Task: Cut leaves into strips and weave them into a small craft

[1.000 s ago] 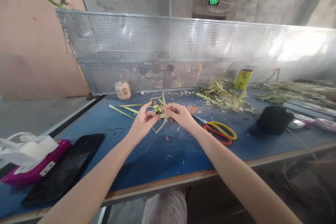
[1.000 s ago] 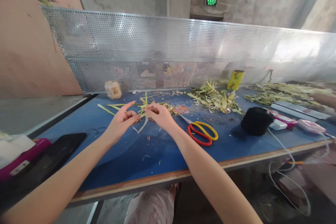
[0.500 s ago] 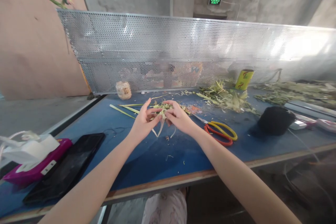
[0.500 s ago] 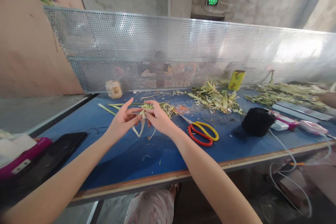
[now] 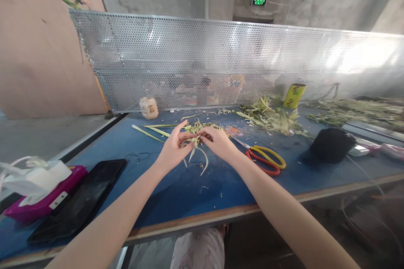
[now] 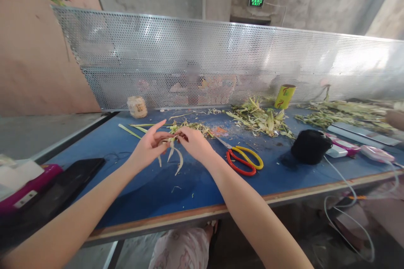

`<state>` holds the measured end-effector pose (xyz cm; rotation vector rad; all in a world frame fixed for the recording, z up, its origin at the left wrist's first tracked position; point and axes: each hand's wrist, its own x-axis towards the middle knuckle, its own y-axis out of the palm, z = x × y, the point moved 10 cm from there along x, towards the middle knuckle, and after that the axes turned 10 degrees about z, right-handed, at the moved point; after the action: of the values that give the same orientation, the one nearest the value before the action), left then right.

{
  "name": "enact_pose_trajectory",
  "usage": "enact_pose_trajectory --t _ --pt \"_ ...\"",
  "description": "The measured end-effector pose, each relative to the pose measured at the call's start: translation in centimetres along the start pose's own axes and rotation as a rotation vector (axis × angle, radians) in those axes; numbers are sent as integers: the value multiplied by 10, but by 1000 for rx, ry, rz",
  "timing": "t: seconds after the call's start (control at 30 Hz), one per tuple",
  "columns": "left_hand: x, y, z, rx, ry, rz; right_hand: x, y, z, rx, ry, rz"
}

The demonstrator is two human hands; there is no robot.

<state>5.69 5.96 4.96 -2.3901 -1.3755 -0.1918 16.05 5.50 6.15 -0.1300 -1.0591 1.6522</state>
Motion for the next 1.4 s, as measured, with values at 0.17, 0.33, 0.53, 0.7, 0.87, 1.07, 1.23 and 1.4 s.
enact_pose_trajectory --t 0.17,0.33,0.53,0.7,0.87,1.07,1.23,1.4 --pt "-1 2 8 -180 -72 -26 -4 -6 19 -184 -95 -49" --pt "-1 -1 3 -226 -13 -63 -12 -15 35 -148 -210 -137" --pt "-1 3 9 -218 -97 -25 -18 -19 48 -60 -313 -150" --pt "-2 8 3 -213 -64 19 -11 -19 32 139 -162 -116" --pt "-2 14 5 -208 -104 60 -10 -26 13 339 -50 -212" --pt "-2 23 3 -157 -104 99 -10 -36 -8 473 39 -328" --pt "-2 17 3 -178 -67 87 0 -18 -15 527 67 -139" --pt "-1 -5 3 -25 -2 -27 -4 -14 -5 216 67 -32"
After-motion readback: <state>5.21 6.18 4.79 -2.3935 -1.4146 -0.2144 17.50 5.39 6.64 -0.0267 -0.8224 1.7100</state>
